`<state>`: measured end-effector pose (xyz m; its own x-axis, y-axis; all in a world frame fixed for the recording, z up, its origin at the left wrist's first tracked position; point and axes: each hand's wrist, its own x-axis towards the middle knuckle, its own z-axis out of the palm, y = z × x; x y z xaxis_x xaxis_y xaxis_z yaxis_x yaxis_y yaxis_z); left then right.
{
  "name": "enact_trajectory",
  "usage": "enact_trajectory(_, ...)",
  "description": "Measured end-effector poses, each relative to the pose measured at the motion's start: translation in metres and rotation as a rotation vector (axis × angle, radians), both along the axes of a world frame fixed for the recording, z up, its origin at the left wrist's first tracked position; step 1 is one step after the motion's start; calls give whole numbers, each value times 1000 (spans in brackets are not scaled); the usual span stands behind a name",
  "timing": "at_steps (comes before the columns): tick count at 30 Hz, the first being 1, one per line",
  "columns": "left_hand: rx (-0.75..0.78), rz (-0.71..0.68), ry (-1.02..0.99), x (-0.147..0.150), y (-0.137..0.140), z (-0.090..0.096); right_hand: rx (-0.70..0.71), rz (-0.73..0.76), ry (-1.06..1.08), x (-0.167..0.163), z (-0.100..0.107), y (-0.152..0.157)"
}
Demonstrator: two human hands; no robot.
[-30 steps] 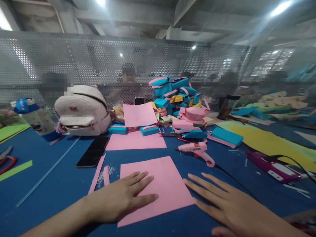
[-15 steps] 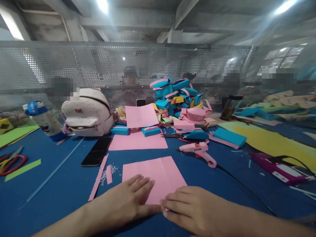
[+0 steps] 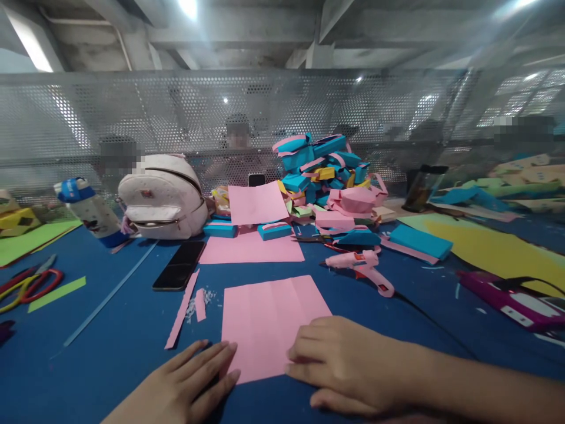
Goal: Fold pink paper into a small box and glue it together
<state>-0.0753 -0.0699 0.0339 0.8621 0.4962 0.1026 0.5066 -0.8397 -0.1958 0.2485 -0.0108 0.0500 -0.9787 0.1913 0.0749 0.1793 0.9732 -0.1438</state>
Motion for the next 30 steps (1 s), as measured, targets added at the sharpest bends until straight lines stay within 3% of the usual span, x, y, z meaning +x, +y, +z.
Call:
enact_trajectory(7,2,8,-44,-15,-3,-3,62,-24,8,0,4,1)
enact_trajectory(11,-199,-23,-105,-4,2,27,76,-181,-27,8,8,0)
enact_trajectory(13,-350,71,-44,8,9,44,92,-294,-33,11,7,4)
enact_trajectory(15,-381,165,-94,21,21,51,115,-377,-6,11,2,11)
enact_trajectory(19,-372,407,-205,42,60,42,133,-451,69,5,-13,32)
enact_trajectory(22,-350,499,-206,50,92,35,115,-520,64,-3,-18,46)
enact_trajectory(24,-413,565,-172,51,110,33,80,-556,47,-8,-16,54)
enact_trajectory(30,-566,548,-140,46,133,27,-79,-639,97,-18,-10,70)
